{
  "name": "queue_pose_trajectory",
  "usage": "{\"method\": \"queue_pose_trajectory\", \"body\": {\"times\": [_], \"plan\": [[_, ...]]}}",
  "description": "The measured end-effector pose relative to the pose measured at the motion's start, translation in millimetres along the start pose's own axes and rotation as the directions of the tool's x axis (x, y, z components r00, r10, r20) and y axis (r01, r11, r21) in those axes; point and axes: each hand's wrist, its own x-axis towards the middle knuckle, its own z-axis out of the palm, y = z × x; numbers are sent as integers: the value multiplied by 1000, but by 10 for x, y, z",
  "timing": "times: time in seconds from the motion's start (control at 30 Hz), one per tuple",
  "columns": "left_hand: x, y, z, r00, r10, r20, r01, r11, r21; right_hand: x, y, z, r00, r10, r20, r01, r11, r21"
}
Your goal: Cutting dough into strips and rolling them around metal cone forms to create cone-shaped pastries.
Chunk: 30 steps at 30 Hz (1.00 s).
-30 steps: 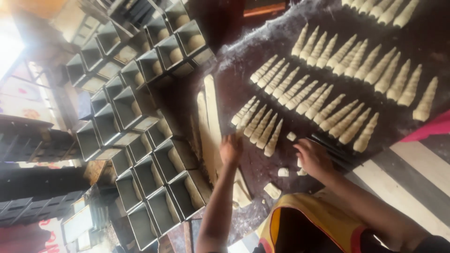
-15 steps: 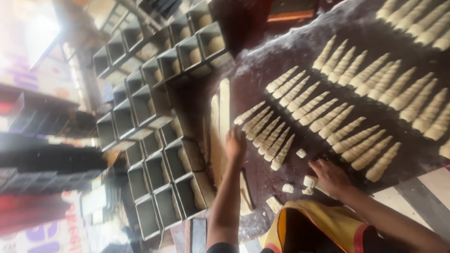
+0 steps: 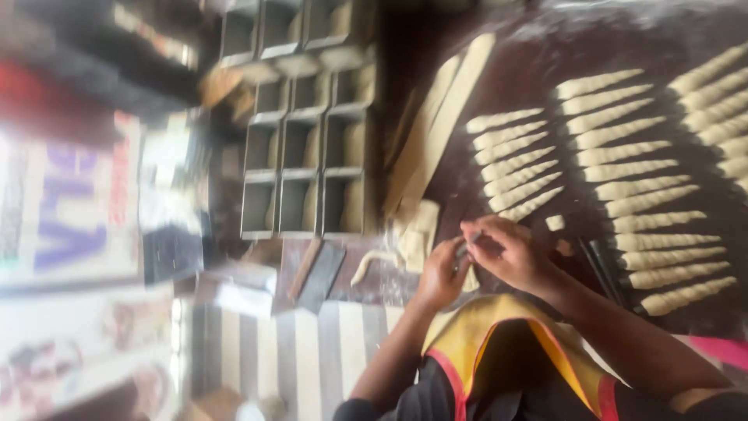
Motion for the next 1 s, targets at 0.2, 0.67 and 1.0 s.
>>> {"method": "queue_pose_trajectory", "body": {"times": [0.2, 0.67, 1.0], "plan": [[-533, -914, -524, 843, -453, -291, 448, 890, -87, -99, 625, 924, 939, 319, 125, -342, 904, 258], [-1041, -1046, -1246, 739, -652, -168, 397, 623, -674, -608, 2057, 2139, 880, 474, -17, -473, 876, -90], [-917, -1182, -2036, 904, -426, 25, 418, 871, -259, -129, 1096, 2031, 645, 758, 99, -430, 253, 866]]}}
